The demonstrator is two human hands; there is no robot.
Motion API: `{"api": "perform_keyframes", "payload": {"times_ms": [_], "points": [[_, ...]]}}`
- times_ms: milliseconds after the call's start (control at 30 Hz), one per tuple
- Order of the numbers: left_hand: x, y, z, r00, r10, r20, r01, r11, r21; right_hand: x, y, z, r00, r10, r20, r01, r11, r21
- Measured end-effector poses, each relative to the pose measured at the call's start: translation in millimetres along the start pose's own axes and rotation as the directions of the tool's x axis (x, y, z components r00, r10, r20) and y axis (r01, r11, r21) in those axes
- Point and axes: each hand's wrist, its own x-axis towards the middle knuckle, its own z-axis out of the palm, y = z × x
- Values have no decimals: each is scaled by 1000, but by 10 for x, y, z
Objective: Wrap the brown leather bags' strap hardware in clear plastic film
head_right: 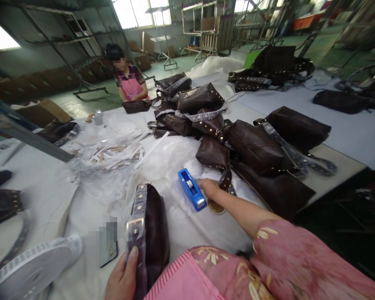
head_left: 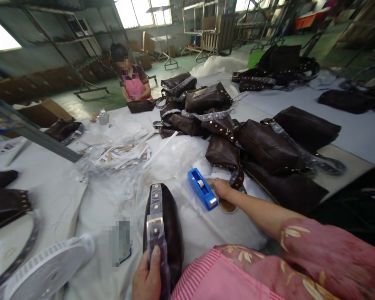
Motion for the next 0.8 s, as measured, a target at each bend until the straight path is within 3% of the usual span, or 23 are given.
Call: {"api": "perform_keyframes", "payload": {"times_ms": [300,800], "points": [[19,56,-9,999,-28,34,27,999,23,-53,-7,-81,998,-64,12,64,998,8],[60,-26,-9,999,-34,40,35,999,-21,-37,1,9,998,-50,-34,50,999,-3]]}}
